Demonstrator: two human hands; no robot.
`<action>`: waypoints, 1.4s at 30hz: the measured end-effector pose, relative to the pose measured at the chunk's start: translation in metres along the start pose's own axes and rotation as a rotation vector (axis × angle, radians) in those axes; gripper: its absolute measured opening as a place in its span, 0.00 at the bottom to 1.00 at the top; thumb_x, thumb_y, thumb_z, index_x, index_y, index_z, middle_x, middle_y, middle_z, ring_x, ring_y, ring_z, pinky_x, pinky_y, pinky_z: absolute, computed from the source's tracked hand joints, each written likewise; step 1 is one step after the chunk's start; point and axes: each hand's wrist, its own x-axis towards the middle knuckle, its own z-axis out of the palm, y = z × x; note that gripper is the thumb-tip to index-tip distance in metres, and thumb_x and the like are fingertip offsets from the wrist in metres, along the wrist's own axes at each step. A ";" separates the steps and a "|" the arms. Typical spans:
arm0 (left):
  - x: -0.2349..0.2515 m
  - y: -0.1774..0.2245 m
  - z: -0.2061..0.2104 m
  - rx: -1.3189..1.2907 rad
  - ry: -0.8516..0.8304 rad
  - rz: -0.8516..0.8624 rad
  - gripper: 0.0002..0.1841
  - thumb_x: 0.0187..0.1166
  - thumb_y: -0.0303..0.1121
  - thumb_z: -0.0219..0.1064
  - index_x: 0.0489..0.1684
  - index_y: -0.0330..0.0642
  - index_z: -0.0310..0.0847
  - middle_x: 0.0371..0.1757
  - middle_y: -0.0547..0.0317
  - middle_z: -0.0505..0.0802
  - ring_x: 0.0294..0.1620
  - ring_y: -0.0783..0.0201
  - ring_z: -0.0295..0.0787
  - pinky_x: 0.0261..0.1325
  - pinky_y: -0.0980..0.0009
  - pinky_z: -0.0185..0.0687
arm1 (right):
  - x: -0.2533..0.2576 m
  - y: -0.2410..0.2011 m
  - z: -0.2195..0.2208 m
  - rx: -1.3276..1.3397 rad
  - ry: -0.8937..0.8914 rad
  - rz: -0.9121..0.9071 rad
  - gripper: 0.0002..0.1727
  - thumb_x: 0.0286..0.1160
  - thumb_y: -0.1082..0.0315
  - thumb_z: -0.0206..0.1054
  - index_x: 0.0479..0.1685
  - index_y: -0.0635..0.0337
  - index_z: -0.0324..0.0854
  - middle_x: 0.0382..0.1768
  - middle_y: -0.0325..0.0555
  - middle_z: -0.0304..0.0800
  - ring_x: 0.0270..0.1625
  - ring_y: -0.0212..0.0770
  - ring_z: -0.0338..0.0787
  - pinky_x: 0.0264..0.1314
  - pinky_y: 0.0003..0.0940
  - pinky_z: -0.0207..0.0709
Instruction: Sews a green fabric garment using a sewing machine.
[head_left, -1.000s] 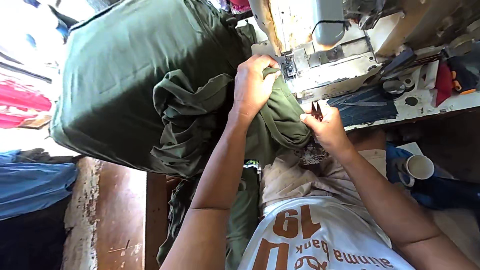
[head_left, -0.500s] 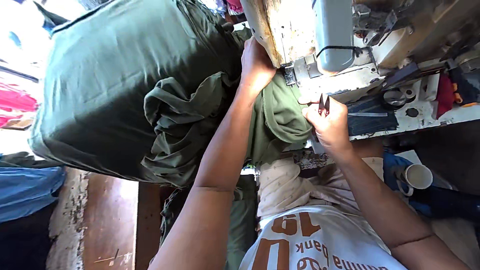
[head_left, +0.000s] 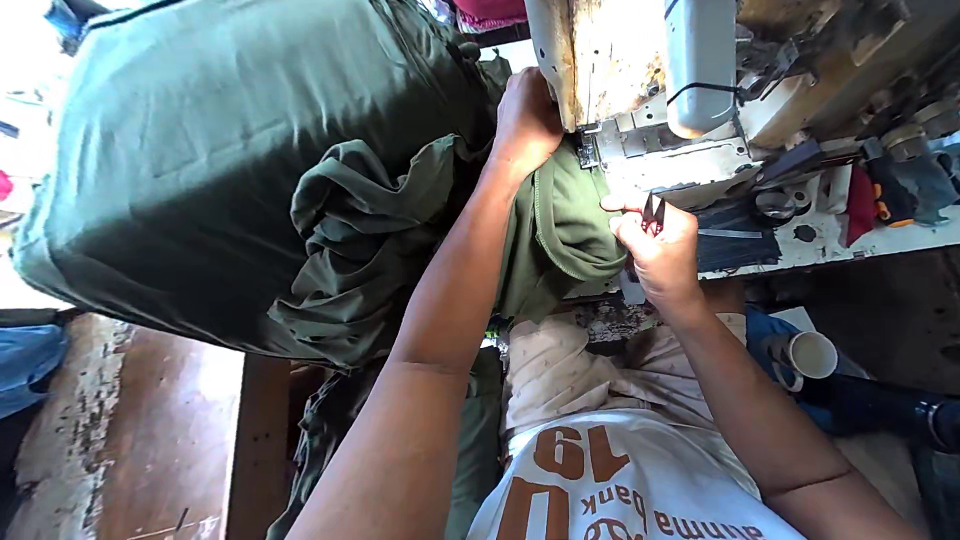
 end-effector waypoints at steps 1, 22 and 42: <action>0.001 -0.001 0.000 -0.007 0.001 0.012 0.17 0.66 0.39 0.75 0.52 0.44 0.88 0.54 0.57 0.94 0.64 0.63 0.88 0.70 0.54 0.80 | 0.002 0.000 0.001 0.004 0.006 -0.012 0.15 0.71 0.82 0.66 0.55 0.64 0.90 0.27 0.42 0.86 0.18 0.30 0.72 0.18 0.24 0.68; 0.002 0.000 -0.004 -0.001 -0.072 0.075 0.22 0.65 0.43 0.77 0.55 0.41 0.87 0.56 0.53 0.93 0.66 0.59 0.86 0.73 0.52 0.77 | -0.011 -0.004 -0.006 -0.014 -0.017 0.083 0.15 0.74 0.77 0.68 0.55 0.55 0.91 0.23 0.41 0.80 0.13 0.31 0.66 0.11 0.24 0.61; -0.014 0.007 -0.006 0.039 0.058 0.016 0.22 0.67 0.43 0.78 0.60 0.46 0.88 0.64 0.53 0.91 0.70 0.56 0.85 0.76 0.49 0.77 | -0.002 -0.002 0.001 0.090 -0.010 0.007 0.12 0.71 0.82 0.68 0.50 0.65 0.91 0.44 0.47 0.96 0.33 0.33 0.88 0.34 0.27 0.82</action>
